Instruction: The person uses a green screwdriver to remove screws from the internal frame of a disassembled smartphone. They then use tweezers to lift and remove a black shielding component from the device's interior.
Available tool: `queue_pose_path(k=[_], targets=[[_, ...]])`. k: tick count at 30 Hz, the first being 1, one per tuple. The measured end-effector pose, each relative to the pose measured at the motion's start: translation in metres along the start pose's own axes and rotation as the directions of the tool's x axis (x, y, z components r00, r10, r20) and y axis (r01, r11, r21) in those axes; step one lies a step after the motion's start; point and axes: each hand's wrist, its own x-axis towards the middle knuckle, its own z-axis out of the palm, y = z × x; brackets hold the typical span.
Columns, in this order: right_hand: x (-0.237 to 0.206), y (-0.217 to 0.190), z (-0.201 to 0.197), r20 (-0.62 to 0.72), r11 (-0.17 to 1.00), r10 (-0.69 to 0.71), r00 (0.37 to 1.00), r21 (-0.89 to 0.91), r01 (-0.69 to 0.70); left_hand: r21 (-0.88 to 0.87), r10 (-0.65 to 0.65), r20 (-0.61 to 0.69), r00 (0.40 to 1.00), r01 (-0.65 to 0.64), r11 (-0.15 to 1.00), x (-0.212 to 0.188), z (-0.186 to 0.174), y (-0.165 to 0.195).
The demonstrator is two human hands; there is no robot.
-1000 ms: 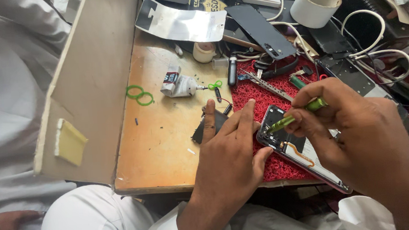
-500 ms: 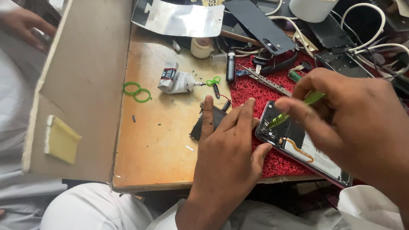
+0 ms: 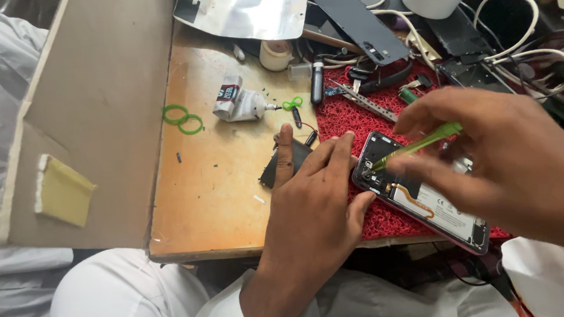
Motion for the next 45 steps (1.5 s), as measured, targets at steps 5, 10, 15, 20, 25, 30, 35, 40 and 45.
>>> queue_pose_path(k=[5, 10, 15, 20, 25, 30, 35, 40, 45], targets=[[-0.012, 0.026, 0.004, -0.065, 0.986, 0.039, 0.997, 0.164, -0.027, 0.02, 0.02, -0.01, 1.0, -0.02, 1.0, 0.002, 0.003, 0.0], [-0.018, 0.045, 0.004, -0.177, 0.953, 0.066, 0.982, 0.304, -0.009, 0.029, 0.026, 0.001, 1.0, -0.026, 0.999, 0.002, 0.004, -0.001], [-0.015, 0.043, 0.003, -0.099, 0.992, 0.114, 0.989, 0.07, -0.107, 0.033, 0.035, 0.007, 0.999, -0.036, 0.999, 0.002, 0.004, 0.001], [-0.011, 0.037, 0.004, -0.096, 0.991, 0.121, 0.988, 0.066, -0.115, 0.029, 0.036, 0.003, 0.999, -0.036, 0.999, 0.002, 0.005, 0.001], [-0.009, 0.039, 0.002, -0.106, 0.995, 0.096, 0.99, -0.004, -0.097, 0.03, 0.038, 0.001, 0.999, -0.038, 0.999, 0.002, 0.005, -0.001], [-0.007, 0.038, 0.004, -0.088, 0.992, 0.124, 0.988, 0.008, -0.123, 0.031, 0.031, -0.002, 1.0, -0.031, 0.999, 0.002, 0.006, -0.003], [-0.008, 0.033, 0.004, -0.094, 0.997, 0.076, 0.993, -0.001, -0.076, 0.026, 0.029, 0.002, 1.0, -0.03, 0.999, 0.001, 0.005, -0.003], [-0.007, 0.033, 0.002, -0.085, 0.996, 0.083, 0.993, -0.016, -0.085, 0.024, 0.03, 0.005, 1.0, -0.03, 0.999, 0.001, 0.004, -0.002], [-0.004, 0.025, 0.001, -0.06, 0.985, 0.144, 0.988, -0.089, -0.149, 0.022, 0.024, 0.013, 1.0, -0.024, 0.999, 0.001, 0.004, -0.002]])
